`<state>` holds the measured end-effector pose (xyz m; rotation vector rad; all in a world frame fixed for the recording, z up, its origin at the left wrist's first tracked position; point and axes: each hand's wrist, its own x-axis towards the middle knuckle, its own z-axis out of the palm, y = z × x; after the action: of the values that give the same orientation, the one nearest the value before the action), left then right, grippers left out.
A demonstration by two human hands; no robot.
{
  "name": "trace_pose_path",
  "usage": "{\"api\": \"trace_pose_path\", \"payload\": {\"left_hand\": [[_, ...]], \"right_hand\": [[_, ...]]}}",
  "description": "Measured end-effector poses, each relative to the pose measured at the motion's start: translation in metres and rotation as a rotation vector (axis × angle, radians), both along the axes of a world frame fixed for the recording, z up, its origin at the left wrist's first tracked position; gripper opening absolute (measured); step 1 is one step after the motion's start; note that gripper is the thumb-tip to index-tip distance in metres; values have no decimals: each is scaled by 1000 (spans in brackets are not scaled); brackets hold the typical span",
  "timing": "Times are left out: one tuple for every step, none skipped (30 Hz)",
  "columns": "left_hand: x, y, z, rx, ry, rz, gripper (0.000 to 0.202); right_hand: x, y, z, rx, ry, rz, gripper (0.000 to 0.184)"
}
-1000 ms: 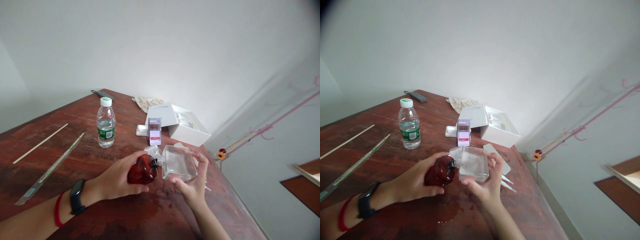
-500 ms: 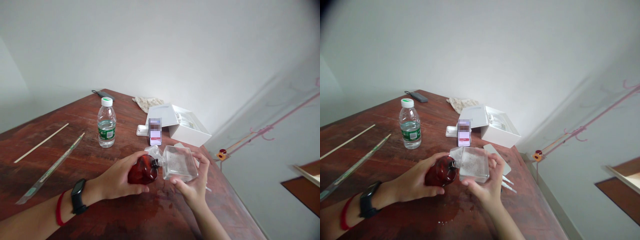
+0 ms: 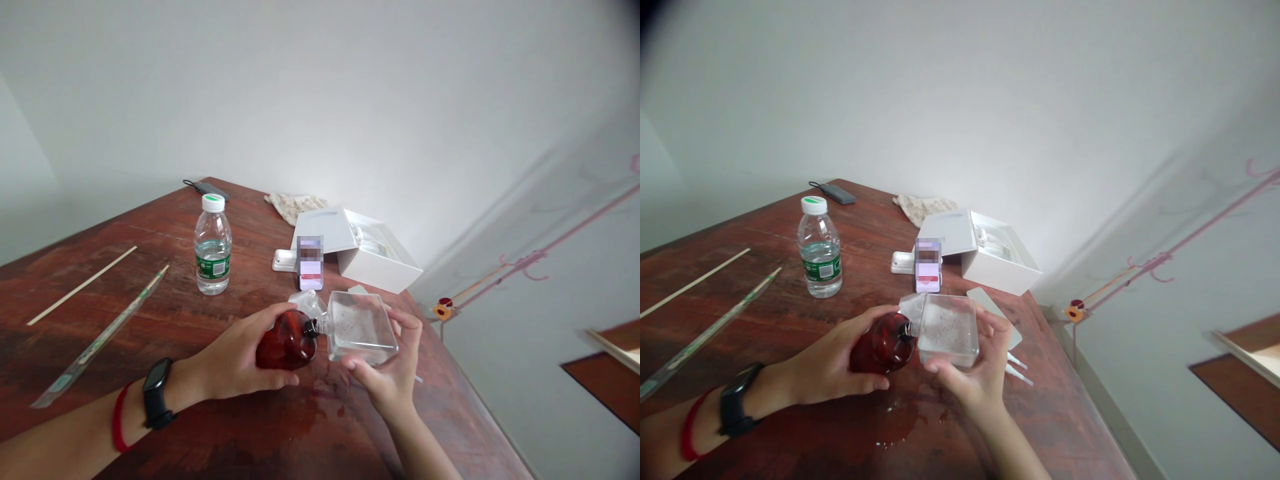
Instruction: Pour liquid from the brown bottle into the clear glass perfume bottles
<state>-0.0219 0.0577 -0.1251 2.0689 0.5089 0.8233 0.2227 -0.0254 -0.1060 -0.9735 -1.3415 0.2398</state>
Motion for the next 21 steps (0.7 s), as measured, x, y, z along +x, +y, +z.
{"api": "trace_pose_path", "payload": {"left_hand": [[0, 0, 0, 1, -2, 0, 93], [0, 0, 0, 0, 0, -2, 93], [0, 0, 0, -3, 1, -5, 93], [0, 0, 0, -7, 3, -7, 94], [0, 0, 0, -13, 5, -11, 94], [0, 0, 0, -18, 7, -13, 93], [0, 0, 0, -21, 10, -14, 93], [0, 0, 0, -22, 10, -15, 93], [0, 0, 1, -20, 10, -15, 93], [0, 0, 1, -17, 9, -15, 93], [0, 0, 1, -14, 8, -13, 94], [0, 0, 1, -11, 5, -11, 94], [0, 0, 1, -11, 7, -10, 94], [0, 0, 1, -10, 8, -8, 94], [1, 0, 1, -9, 10, -7, 94], [1, 0, 1, -7, 10, -5, 94], [1, 0, 1, -8, 13, -6, 94], [1, 0, 1, -8, 14, -6, 94], [1, 1, 0, -8, 14, -8, 94], [1, 1, 0, -10, 12, -10, 94], [1, 1, 0, -12, 13, -11, 94]], "right_hand": [[0, 0, 0, 2, 5, 4, 74], [0, 0, 0, 3, 8, 9, 75], [0, 0, 0, 7, 8, 12, 75], [0, 0, 0, 12, 7, 13, 75], [1, 0, 0, 16, 6, 12, 75], [1, 0, 0, 17, 5, 10, 74], [0, 0, 1, 14, 2, 6, 74], [0, 0, 1, 10, -2, -1, 74], [0, 0, 1, 5, -8, -10, 74], [0, 0, 1, 0, -13, -17, 74], [0, 0, 1, -3, -17, -20, 74], [0, 0, 1, -4, -19, -18, 75], [0, 0, 1, -4, -17, -13, 75], [0, 0, 0, -2, -16, -10, 75], [0, 0, 0, 0, -15, -10, 74], [0, 0, 0, 3, -17, -13, 74], [-1, 0, 0, 4, -17, -15, 74], [-1, 0, 0, 4, -15, -14, 73], [-1, 0, -1, 5, -10, -9, 72], [-1, 1, -1, 7, -3, -1, 71], [-1, 1, -1, 9, 3, 7, 71]]}}
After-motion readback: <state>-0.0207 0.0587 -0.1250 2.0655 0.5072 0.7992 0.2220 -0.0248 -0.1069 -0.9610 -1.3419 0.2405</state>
